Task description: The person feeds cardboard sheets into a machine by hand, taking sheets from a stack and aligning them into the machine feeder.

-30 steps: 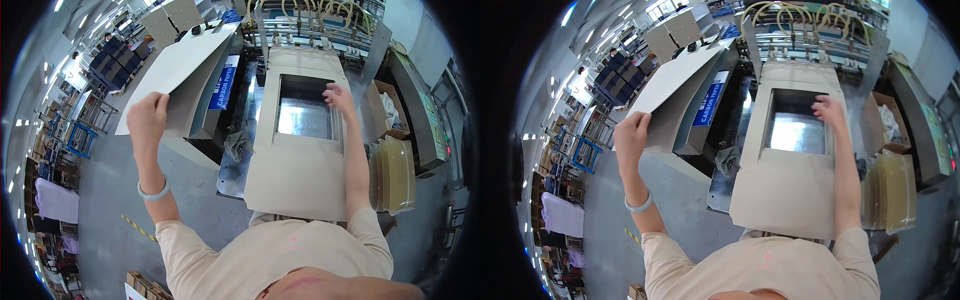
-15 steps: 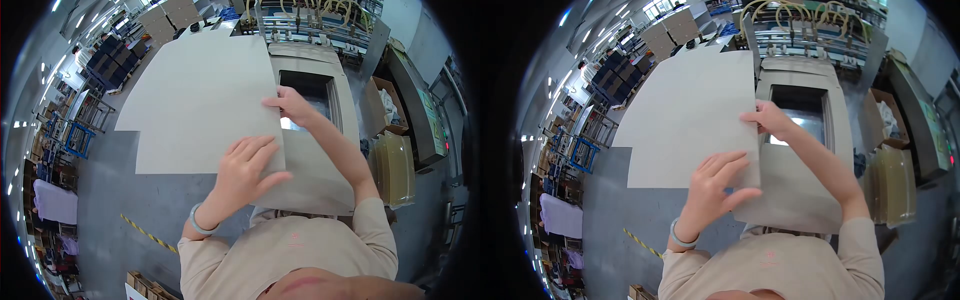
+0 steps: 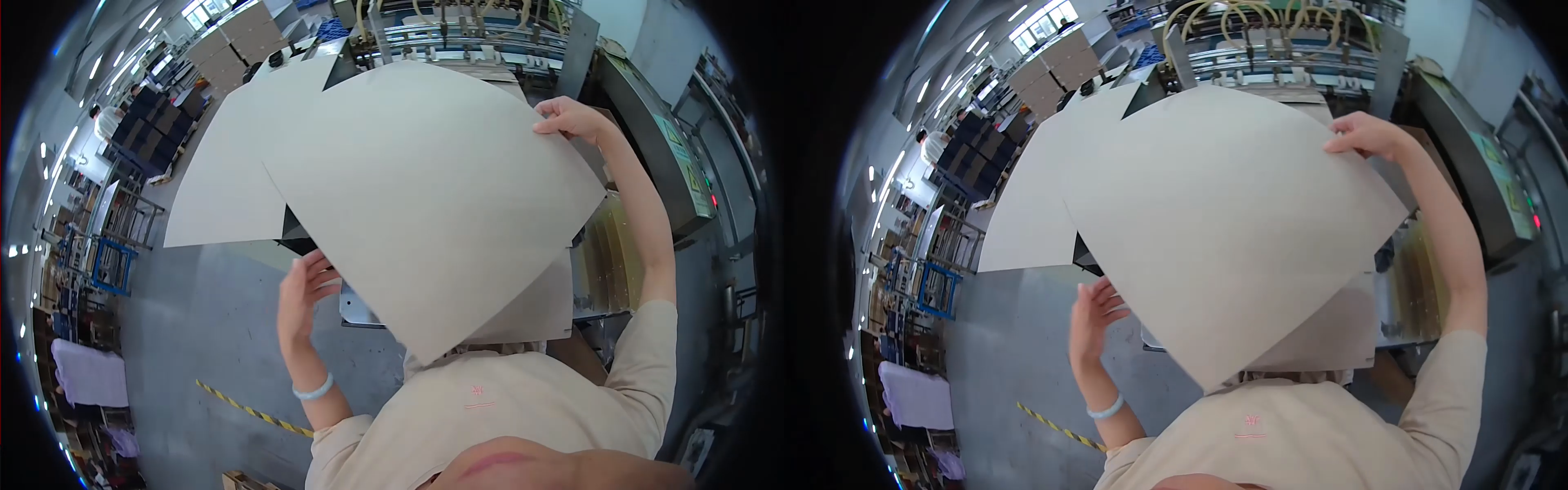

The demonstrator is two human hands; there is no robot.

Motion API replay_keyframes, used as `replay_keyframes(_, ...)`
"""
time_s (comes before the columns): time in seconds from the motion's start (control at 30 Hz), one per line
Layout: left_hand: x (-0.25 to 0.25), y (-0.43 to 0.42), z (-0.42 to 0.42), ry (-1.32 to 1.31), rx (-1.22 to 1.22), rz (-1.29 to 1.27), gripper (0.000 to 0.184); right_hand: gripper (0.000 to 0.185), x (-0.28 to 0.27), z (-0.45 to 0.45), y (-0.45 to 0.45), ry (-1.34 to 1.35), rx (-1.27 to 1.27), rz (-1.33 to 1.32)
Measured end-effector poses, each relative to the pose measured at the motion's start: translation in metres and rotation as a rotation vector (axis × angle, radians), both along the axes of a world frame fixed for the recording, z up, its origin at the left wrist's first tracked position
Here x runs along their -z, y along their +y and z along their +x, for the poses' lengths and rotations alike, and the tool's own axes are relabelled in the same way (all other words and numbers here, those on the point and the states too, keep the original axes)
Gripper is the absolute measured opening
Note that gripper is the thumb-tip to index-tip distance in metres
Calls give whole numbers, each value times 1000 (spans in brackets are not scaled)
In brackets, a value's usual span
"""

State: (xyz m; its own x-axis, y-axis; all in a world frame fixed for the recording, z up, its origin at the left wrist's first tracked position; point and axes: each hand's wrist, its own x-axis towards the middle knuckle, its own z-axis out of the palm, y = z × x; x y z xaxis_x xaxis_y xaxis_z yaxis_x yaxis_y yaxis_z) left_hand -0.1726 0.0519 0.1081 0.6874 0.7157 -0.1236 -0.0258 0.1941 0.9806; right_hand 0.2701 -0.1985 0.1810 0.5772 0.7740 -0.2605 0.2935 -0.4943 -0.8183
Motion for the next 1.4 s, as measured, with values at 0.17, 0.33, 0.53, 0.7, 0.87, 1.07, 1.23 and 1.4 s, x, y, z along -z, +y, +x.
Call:
replay_keyframes(0.17, 39, 17, 65, -462, 364, -444, 51, 13, -4, 31, -20, -88, 41, -53)
replay_keyframes(0.33, 14, 1, 126, -380, 127, -409, 43, 17, -17, 62, -36, -171, 88, -252)
replay_keyframes(0.53, 35, -20, 171, -150, 115, -247, 35, 34, -32, 105, -46, -378, 103, -258)
replay_keyframes(0.7, 65, -51, 220, -174, 87, -409, 31, 41, -40, 134, -12, -991, 288, -74)
replay_keyframes(0.87, 92, -71, 275, -244, -29, -658, 29, 34, -21, 89, 28, -1117, 239, 192)
replay_keyframes(1.07, 105, -88, 311, -221, -128, -796, 32, 28, 43, -36, 16, -162, -190, 107)
replay_keyframes(1.23, 116, -93, 315, -240, -133, -872, 34, 36, 113, -91, -8, 323, -177, -28)
replay_keyframes(1.4, 113, -90, 311, -278, -81, -900, 34, 32, 144, -93, -8, 843, 347, 423)
